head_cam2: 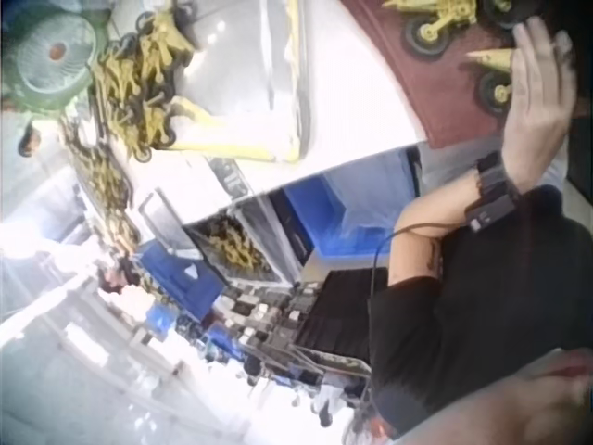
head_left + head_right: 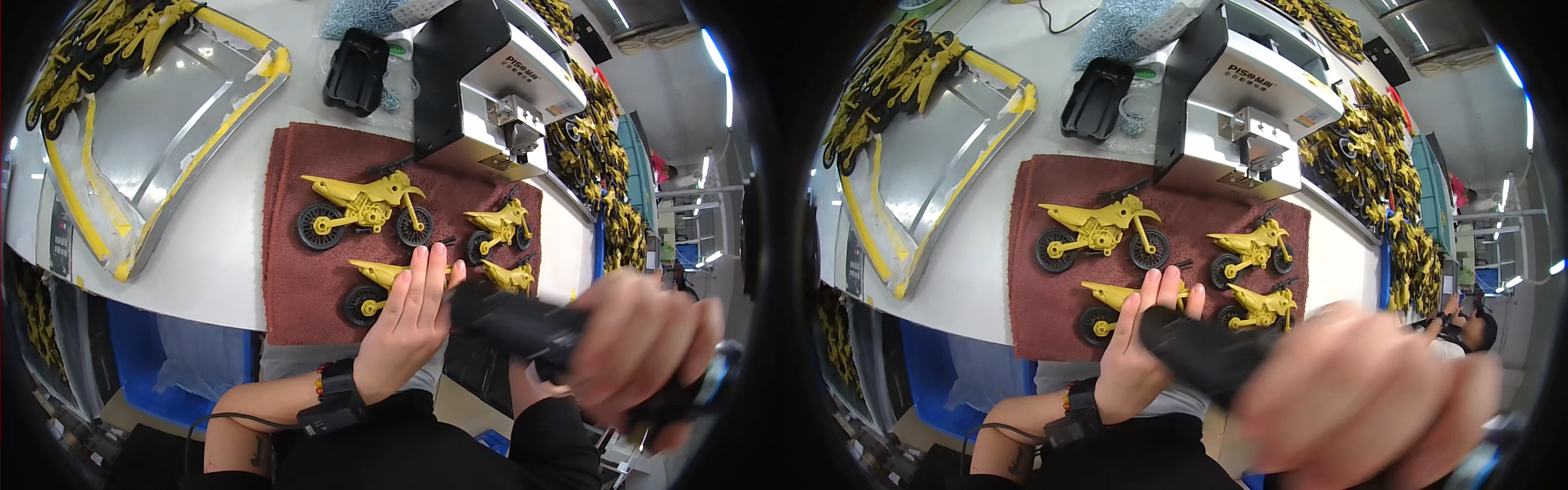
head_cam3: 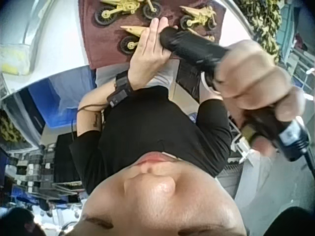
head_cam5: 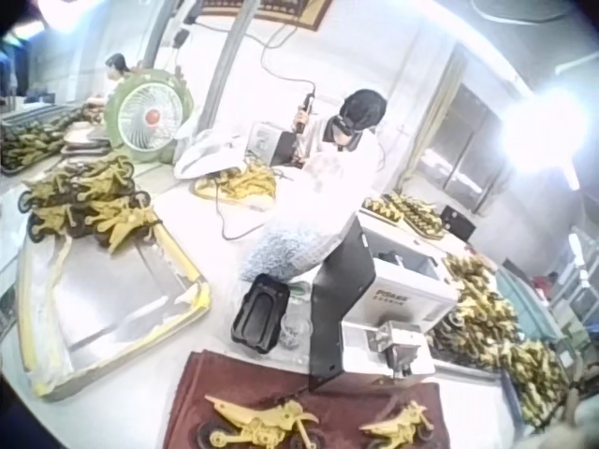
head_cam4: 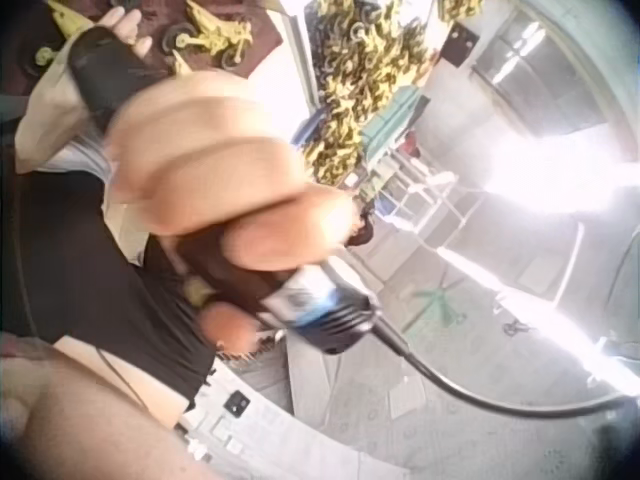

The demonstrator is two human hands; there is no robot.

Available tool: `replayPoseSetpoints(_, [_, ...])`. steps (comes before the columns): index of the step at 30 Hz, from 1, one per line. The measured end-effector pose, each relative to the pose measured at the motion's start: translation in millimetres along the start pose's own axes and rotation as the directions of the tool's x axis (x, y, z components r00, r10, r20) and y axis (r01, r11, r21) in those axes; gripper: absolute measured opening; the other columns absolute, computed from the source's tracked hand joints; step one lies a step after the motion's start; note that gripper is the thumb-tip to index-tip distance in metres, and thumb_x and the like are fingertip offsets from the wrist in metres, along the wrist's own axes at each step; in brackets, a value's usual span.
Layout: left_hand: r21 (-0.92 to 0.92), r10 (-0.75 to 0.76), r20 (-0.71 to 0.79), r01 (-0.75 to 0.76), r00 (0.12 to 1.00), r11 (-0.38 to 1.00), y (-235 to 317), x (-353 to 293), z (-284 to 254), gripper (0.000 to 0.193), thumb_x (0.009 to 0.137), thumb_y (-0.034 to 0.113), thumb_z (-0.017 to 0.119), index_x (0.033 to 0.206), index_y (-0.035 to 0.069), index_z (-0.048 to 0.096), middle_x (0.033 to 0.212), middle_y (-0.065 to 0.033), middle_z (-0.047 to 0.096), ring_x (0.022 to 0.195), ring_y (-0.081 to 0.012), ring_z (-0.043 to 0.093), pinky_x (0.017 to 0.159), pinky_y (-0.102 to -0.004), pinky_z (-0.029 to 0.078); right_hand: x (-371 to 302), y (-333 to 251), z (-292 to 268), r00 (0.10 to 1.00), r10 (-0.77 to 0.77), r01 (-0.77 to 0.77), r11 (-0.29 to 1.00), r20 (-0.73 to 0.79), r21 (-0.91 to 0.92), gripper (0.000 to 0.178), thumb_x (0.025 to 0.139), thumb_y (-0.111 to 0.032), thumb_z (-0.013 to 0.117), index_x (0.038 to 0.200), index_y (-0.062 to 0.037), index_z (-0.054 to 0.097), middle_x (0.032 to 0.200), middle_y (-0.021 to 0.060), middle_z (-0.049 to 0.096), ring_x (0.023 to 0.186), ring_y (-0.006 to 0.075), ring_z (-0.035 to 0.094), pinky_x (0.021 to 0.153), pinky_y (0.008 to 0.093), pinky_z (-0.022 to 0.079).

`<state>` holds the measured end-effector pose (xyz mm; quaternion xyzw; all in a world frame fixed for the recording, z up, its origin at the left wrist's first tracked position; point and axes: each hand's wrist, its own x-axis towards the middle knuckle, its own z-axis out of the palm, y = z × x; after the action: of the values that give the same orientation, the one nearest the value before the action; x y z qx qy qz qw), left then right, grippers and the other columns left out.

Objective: Assembling and applying heat treatment to model motorcycle parts in a manufacturing setting.

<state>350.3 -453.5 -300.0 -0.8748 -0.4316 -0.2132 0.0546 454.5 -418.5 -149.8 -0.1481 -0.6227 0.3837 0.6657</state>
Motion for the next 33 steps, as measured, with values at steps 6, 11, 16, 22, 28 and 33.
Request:
replayPoseSetpoints(6, [0.028, -0.007, -0.024, 0.007, 1.000, 1.000, -1.8, 0.7, -3.4, 0.041, 0.087, 0.014, 0.041, 0.126, 0.011, 0.051, 0.128, -0.0152, 0.051, 0.119, -0.0268, 0.050, 0.103, -0.0365, 0.034, 53.0, -6.7, -78.0, 1.000, 0.006, -0.009, 0.994, -0.024, -0.112, 0.048, 0.069, -0.045, 0.058, 0.092, -0.0037, 0.055, 0.074, 0.0044, 0.045, 0.064, 0.0163, 0.041, 0.066, 0.0304, 0.032])
replayPoseSetpoints(11, [0.016, -0.006, -0.021, 0.007, 1.000, 1.000, -2.8, 0.0, -3.2, 0.041, 0.087, 0.014, 0.041, 0.127, 0.011, 0.051, 0.129, -0.0159, 0.051, 0.119, -0.0271, 0.050, 0.102, -0.0371, 0.034, 63.3, 13.6, -103.6, 0.995, 0.083, -0.075, 0.985, 0.047, -0.153, 0.048, 0.082, -0.046, 0.051, 0.105, -0.0040, 0.057, 0.081, 0.0113, 0.053, 0.069, 0.0231, 0.047, 0.068, 0.0368, 0.036])
replayPoseSetpoints(16, [0.019, -0.004, -0.024, 0.005, 1.000, 1.000, -3.4, -0.1, -2.4, 0.040, 0.087, 0.015, 0.041, 0.126, 0.011, 0.051, 0.129, -0.0155, 0.051, 0.119, -0.0261, 0.051, 0.102, -0.0368, 0.034, 59.4, 8.0, -89.1, 0.986, 0.161, -0.152, 0.977, 0.049, -0.147, 0.048, 0.082, -0.047, 0.052, 0.104, -0.0045, 0.051, 0.079, 0.0084, 0.051, 0.067, 0.0199, 0.047, 0.066, 0.0348, 0.036])
replayPoseSetpoints(22, [0.023, 0.002, -0.030, -0.001, 1.000, 1.000, -1.7, -3.1, 1.9, 0.039, 0.087, 0.016, 0.042, 0.125, 0.009, 0.050, 0.126, -0.0154, 0.052, 0.118, -0.0270, 0.051, 0.099, -0.0349, 0.037, 20.8, 14.8, -12.0, 0.976, 0.209, -0.204, 0.977, 0.066, -0.068, 0.042, 0.074, -0.031, 0.070, 0.093, -0.0065, 0.041, 0.068, 0.0061, 0.052, 0.053, 0.0176, 0.053, 0.054, 0.0307, 0.045])
replayPoseSetpoints(28, [-0.039, 0.013, -0.018, -0.013, 1.000, 0.999, -2.6, -4.4, 1.5, 0.042, 0.092, 0.026, 0.038, 0.123, -0.001, 0.047, 0.131, -0.0192, 0.048, 0.122, -0.0306, 0.047, 0.102, -0.0385, 0.035, 4.1, 39.5, 3.9, 0.972, 0.168, -0.168, 0.986, 0.161, -0.019, 0.045, 0.079, -0.035, 0.069, 0.099, -0.0074, 0.039, 0.073, 0.0073, 0.055, 0.056, 0.0202, 0.057, 0.054, 0.0315, 0.048])
replayPoseSetpoints(33, [-0.148, 0.002, -0.005, -0.002, 1.000, 0.989, -4.1, -6.7, -1.0, 0.044, 0.092, 0.027, 0.038, 0.124, -0.001, 0.046, 0.131, -0.0200, 0.048, 0.121, -0.0313, 0.047, 0.102, -0.0386, 0.036, 1.9, 43.9, 5.9, 0.948, 0.245, -0.239, 0.970, 0.204, -0.054, 0.047, 0.081, -0.039, 0.068, 0.100, -0.0088, 0.038, 0.074, 0.0083, 0.055, 0.057, 0.0213, 0.057, 0.054, 0.0335, 0.048])
